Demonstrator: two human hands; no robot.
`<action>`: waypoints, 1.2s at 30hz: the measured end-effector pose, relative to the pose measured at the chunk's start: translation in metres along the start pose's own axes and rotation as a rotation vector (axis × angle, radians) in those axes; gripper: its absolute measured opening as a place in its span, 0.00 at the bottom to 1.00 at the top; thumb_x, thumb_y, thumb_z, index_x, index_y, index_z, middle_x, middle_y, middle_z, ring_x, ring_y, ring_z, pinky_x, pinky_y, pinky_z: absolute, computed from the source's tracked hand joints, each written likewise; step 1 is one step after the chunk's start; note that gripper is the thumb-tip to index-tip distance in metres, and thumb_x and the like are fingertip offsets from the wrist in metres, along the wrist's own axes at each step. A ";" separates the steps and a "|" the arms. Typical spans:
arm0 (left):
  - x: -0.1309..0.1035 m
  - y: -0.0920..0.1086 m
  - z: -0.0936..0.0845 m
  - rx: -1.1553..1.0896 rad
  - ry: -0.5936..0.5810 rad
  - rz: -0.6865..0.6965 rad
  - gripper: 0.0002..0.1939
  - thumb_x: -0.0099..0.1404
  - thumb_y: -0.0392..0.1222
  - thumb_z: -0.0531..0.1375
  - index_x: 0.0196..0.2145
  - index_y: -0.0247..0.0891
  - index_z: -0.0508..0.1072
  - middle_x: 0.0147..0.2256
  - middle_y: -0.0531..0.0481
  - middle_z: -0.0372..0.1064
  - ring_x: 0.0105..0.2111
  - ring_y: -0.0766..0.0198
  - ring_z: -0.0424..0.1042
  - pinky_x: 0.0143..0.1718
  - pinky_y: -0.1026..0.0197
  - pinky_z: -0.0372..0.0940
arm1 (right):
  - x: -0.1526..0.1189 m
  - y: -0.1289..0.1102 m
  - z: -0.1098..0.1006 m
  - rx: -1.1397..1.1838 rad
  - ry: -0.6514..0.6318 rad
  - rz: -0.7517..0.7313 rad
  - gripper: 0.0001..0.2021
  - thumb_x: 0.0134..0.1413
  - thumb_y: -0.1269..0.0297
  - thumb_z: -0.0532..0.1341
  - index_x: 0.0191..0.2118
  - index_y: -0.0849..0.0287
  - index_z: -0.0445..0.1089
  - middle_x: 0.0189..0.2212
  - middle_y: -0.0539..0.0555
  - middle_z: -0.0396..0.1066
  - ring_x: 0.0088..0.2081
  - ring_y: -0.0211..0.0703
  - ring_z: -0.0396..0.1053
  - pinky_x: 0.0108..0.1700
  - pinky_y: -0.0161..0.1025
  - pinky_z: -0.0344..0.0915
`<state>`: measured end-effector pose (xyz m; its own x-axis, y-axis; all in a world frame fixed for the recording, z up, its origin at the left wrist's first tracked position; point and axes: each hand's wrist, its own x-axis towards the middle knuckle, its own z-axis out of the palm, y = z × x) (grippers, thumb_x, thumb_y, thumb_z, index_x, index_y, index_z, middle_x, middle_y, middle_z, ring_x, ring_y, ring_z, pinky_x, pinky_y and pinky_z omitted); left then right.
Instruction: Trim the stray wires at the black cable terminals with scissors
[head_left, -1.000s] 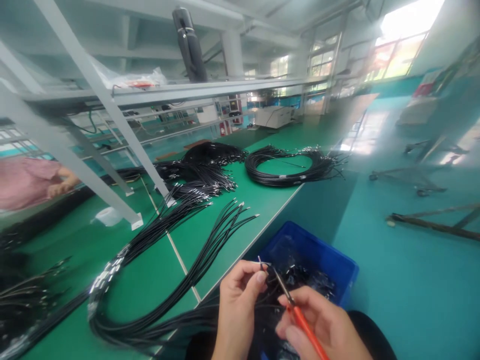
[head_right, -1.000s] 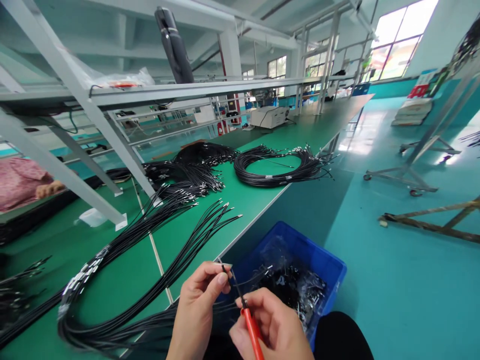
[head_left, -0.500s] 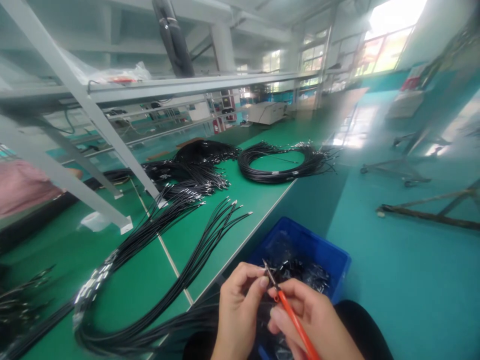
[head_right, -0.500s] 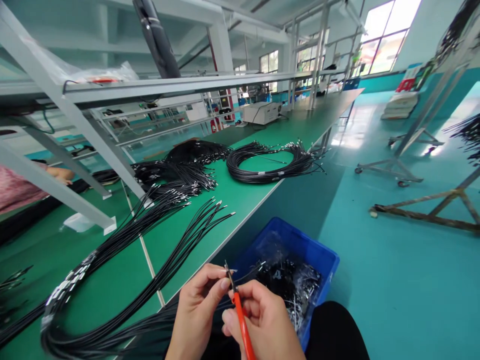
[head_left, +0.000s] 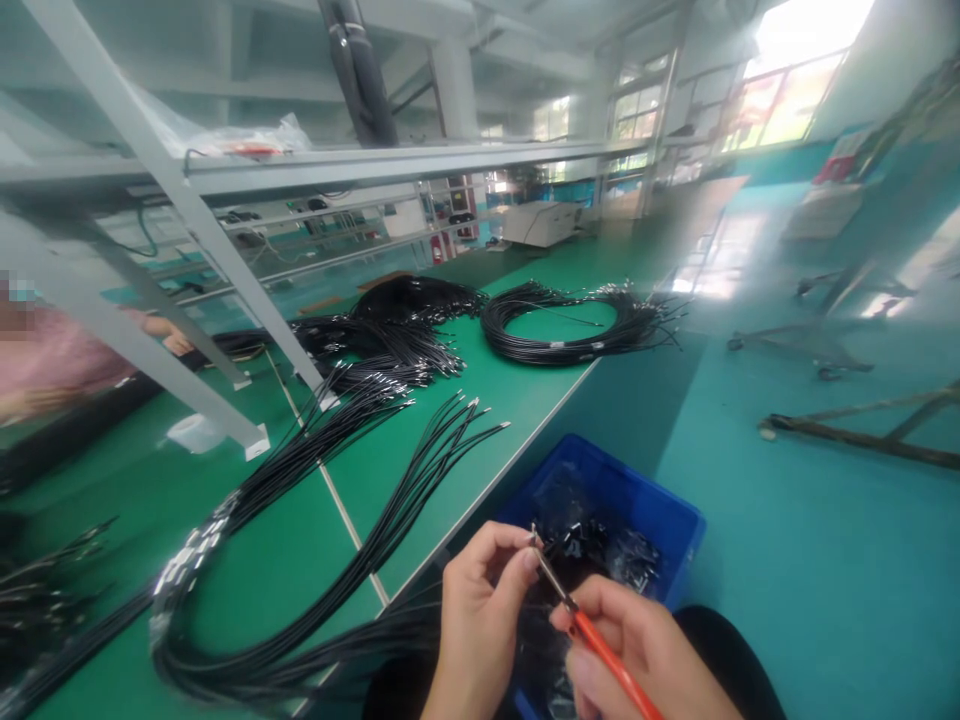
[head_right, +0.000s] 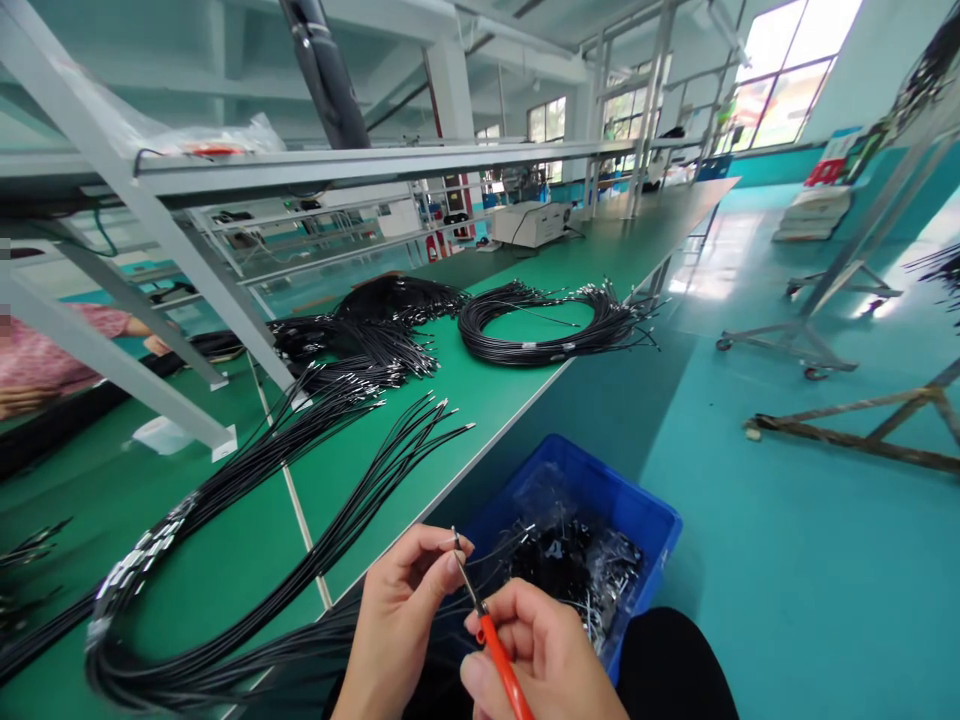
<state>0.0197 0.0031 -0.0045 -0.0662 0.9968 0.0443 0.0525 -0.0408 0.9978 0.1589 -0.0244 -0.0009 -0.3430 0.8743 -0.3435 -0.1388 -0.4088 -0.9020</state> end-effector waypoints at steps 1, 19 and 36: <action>-0.001 0.000 0.000 0.005 -0.002 0.004 0.04 0.56 0.39 0.62 0.29 0.36 0.74 0.28 0.51 0.73 0.28 0.64 0.69 0.30 0.66 0.64 | 0.001 0.000 0.001 -0.024 0.018 0.016 0.07 0.42 0.71 0.63 0.28 0.61 0.63 0.15 0.44 0.64 0.16 0.28 0.58 0.19 0.27 0.51; -0.002 -0.003 0.003 0.143 -0.001 0.099 0.03 0.58 0.37 0.59 0.28 0.37 0.72 0.27 0.51 0.71 0.27 0.63 0.69 0.30 0.65 0.64 | 0.004 0.013 -0.003 -0.091 0.025 -0.011 0.07 0.42 0.68 0.62 0.30 0.60 0.63 0.17 0.44 0.64 0.19 0.33 0.62 0.22 0.30 0.56; -0.016 0.005 0.015 0.690 -0.016 0.496 0.07 0.60 0.35 0.56 0.25 0.40 0.68 0.24 0.51 0.64 0.24 0.64 0.65 0.25 0.65 0.57 | 0.017 -0.009 -0.001 0.184 0.460 -0.372 0.19 0.38 0.63 0.70 0.36 0.57 0.62 0.20 0.44 0.66 0.18 0.33 0.62 0.20 0.30 0.59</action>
<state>0.0360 -0.0125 -0.0006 0.1392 0.8754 0.4629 0.6677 -0.4282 0.6090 0.1550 -0.0060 0.0016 0.1891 0.9735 -0.1289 -0.3442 -0.0572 -0.9372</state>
